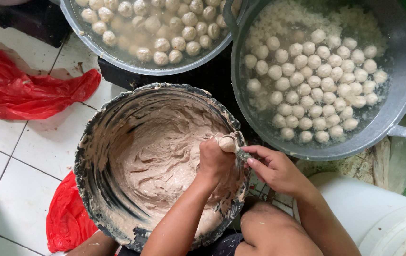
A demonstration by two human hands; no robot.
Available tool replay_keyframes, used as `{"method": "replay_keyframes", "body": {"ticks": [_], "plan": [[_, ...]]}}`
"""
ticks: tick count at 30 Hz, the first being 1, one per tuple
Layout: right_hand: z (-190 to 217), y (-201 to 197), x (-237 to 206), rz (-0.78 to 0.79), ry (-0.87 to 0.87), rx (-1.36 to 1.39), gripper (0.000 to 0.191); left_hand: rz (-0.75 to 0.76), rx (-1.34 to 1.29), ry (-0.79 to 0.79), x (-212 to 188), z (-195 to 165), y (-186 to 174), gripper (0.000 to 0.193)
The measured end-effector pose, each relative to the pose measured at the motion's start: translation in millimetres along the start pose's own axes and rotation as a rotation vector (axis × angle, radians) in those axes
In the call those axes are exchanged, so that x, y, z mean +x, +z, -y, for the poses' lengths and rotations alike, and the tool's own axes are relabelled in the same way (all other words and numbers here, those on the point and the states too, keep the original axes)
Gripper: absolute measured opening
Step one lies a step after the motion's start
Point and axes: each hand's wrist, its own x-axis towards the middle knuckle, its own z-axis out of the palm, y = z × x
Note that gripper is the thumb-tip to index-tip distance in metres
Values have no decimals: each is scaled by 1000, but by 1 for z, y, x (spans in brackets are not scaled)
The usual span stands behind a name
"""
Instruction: The person sits on the floor and makes meatballs by hand: they grab portions of meat paste from a large basin, squeeze and shape balls between one hand and a spoon, and drop the formed balls into pans of hot water where cooked meatballs accumulate. They repeat this cycle continuously, refilling the spoon with paste from the basin.
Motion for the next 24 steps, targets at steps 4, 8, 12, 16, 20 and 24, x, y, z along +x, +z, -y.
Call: {"method": "replay_keyframes", "body": {"ticks": [4, 8, 12, 16, 20, 24], "plan": [[3, -11, 2, -45, -11, 12, 42, 119, 172, -191, 5, -4, -6, 26], [8, -29, 3, -342, -70, -268, 45, 22, 284, -175, 4, -6, -10, 31], [11, -36, 4, -505, -82, -285, 44, -82, 8, -56, -5, -1, -8, 21], [8, -27, 3, -275, 22, -231, 43, 15, -176, -151, -8, 8, 2, 18], [2, -10, 2, -116, 2, -237, 44, 29, -148, -68, -9, 11, 8, 19], [-2, 0, 0, -10, -70, -124, 40, -20, -26, 33, -10, 8, 6, 13]]}}
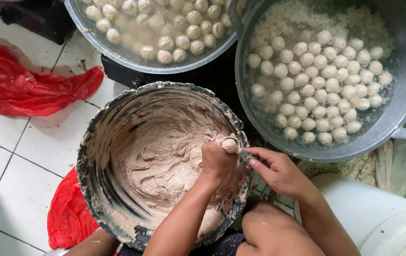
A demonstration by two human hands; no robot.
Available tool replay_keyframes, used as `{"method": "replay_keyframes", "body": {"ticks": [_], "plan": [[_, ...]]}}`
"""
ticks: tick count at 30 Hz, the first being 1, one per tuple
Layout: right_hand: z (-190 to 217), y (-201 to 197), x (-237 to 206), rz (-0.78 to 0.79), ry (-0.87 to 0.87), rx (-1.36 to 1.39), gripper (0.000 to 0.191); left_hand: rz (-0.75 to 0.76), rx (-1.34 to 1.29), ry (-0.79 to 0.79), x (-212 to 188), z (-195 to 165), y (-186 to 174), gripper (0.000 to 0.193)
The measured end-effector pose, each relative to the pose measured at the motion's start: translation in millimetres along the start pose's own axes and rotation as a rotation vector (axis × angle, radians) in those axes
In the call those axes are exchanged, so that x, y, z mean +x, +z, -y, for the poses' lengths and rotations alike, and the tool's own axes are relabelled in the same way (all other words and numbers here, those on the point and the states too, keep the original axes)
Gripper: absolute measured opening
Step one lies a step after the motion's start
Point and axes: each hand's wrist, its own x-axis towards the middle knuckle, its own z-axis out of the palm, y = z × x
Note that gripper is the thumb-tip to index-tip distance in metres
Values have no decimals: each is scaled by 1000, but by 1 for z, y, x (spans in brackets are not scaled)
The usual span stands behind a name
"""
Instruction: The person sits on the floor and makes meatballs by hand: they grab portions of meat paste from a large basin, squeeze and shape balls between one hand and a spoon, and drop the formed balls into pans of hot water where cooked meatballs accumulate. They repeat this cycle continuously, refilling the spoon with paste from the basin.
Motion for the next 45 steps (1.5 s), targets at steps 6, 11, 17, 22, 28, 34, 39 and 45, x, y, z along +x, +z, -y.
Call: {"method": "replay_keyframes", "body": {"ticks": [6, 11, 17, 22, 28, 34, 39, 45], "plan": [[3, -14, 1, -7, 67, 92, 44, 105, 302, -222, 9, -6, -4, 31], [8, -36, 5, -427, 67, -152, 46, -28, 82, -125, 5, -5, -12, 23], [8, -36, 4, -446, 120, -86, 47, -30, -157, -151, 3, -4, -9, 15], [1, -12, 2, -113, 58, -60, 46, -81, -110, -60, 5, -9, -8, 15], [-6, 3, 3, 50, -23, 130, 43, 83, 34, -163, 10, -18, -13, 11], [-5, -18, 12, -42, 78, 90, 48, 233, 691, -299, 55, 5, -27, 61], [1, -41, 23, -526, -110, -421, 45, 636, 561, -548, 53, 22, -30, 75], [6, -47, 25, -700, -205, -642, 32, 223, 166, -207, 13, 25, -11, 46]]}}
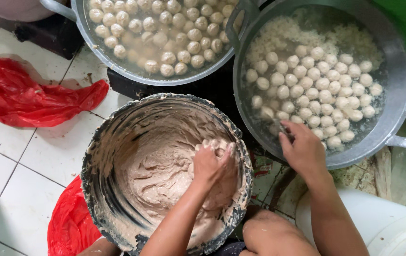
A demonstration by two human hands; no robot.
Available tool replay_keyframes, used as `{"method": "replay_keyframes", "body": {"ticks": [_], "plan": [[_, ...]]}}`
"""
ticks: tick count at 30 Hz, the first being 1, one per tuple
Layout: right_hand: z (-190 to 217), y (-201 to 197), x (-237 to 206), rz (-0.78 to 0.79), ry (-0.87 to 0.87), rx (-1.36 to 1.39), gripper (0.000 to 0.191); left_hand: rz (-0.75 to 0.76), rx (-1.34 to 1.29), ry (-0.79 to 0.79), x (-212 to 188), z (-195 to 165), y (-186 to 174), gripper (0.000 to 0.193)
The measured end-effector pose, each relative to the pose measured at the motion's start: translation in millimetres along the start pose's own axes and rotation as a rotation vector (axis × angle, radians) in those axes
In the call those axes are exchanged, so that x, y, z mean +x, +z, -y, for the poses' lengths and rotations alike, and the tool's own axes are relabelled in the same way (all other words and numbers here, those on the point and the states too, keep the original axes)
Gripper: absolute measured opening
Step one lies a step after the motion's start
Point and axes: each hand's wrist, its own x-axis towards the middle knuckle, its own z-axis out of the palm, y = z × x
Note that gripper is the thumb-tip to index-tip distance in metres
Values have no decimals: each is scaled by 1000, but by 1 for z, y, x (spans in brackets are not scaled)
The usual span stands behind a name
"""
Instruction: The person sits on the floor and makes meatballs by hand: they grab portions of meat paste from a large basin, squeeze and shape balls between one hand and a spoon, and drop the formed balls into pans of hot water where cooked meatballs accumulate. They repeat this cycle continuously, refilling the spoon with paste from the basin.
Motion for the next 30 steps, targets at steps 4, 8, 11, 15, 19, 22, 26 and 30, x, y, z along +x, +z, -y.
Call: {"method": "replay_keyframes", "body": {"ticks": [4, 8, 11, 15, 19, 22, 26, 30], "plan": [[6, -1, -12, 130, 283, 297, 32, -210, -64, 180, -11, -4, 7, 26], [15, 0, -29, 493, 369, 614, 29, -97, -300, 111, -7, -16, 5, 22], [22, 2, -39, 522, 228, 629, 33, -239, -318, 273, -6, -25, 1, 19], [30, 5, -45, 595, 265, 527, 32, -244, -188, 226, -7, -31, -1, 15], [32, 4, -41, 687, 264, 684, 32, -124, -144, 148, -6, -34, -6, 17], [30, -1, -34, 645, 273, 721, 34, -133, -7, 51, -4, -35, -10, 27], [23, -11, -23, 421, 279, 566, 35, -197, 85, 2, -5, -34, -12, 31], [17, -17, -16, 211, 238, 329, 36, -250, -180, 100, -10, -34, -9, 22]]}}
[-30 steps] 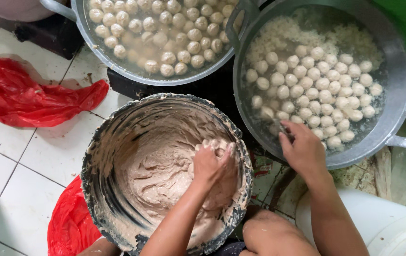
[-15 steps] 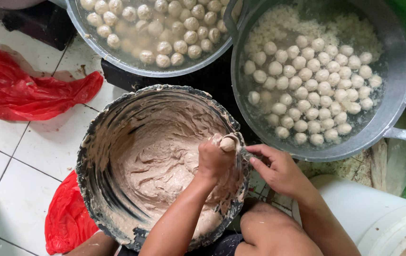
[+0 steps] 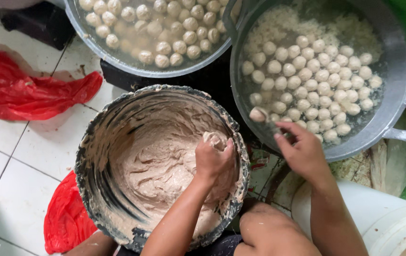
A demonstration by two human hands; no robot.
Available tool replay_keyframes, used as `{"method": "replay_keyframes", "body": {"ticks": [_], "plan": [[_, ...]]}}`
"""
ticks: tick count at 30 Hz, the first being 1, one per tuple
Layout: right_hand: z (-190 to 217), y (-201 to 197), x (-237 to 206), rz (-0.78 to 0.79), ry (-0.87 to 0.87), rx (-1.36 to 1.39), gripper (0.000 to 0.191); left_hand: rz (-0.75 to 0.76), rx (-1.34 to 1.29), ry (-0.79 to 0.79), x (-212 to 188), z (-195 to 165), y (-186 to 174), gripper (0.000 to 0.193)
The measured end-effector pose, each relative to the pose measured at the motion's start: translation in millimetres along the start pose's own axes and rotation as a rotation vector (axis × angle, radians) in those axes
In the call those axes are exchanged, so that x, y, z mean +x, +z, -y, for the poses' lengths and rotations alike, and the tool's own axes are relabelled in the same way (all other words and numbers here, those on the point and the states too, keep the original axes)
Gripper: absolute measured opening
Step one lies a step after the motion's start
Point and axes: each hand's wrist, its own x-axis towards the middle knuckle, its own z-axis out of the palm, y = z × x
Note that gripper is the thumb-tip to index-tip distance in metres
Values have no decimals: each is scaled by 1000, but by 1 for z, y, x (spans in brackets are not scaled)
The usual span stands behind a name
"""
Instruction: The person sits on the floor and makes meatballs by hand: they grab portions of meat paste from a large basin, squeeze and shape balls between one hand and a spoon, and drop the formed balls into pans of hot water where cooked meatballs accumulate. They repeat this cycle continuously, refilling the spoon with paste from the basin.
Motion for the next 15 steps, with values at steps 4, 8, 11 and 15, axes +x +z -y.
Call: {"method": "replay_keyframes", "body": {"ticks": [4, 8, 11, 15], "plan": [[-2, 4, -4, 100, 120, 62, 36, -58, -97, 13, -2, -2, 5, 22], [-5, 18, -14, 327, 44, 187, 38, -45, -134, 4, -2, -2, 8, 22], [-8, 29, -19, 365, -107, 145, 36, 73, -104, 47, -2, 1, 10, 8], [-11, 33, -19, 519, 117, 284, 39, 71, -18, 18, -4, 5, 11, 11]]}}
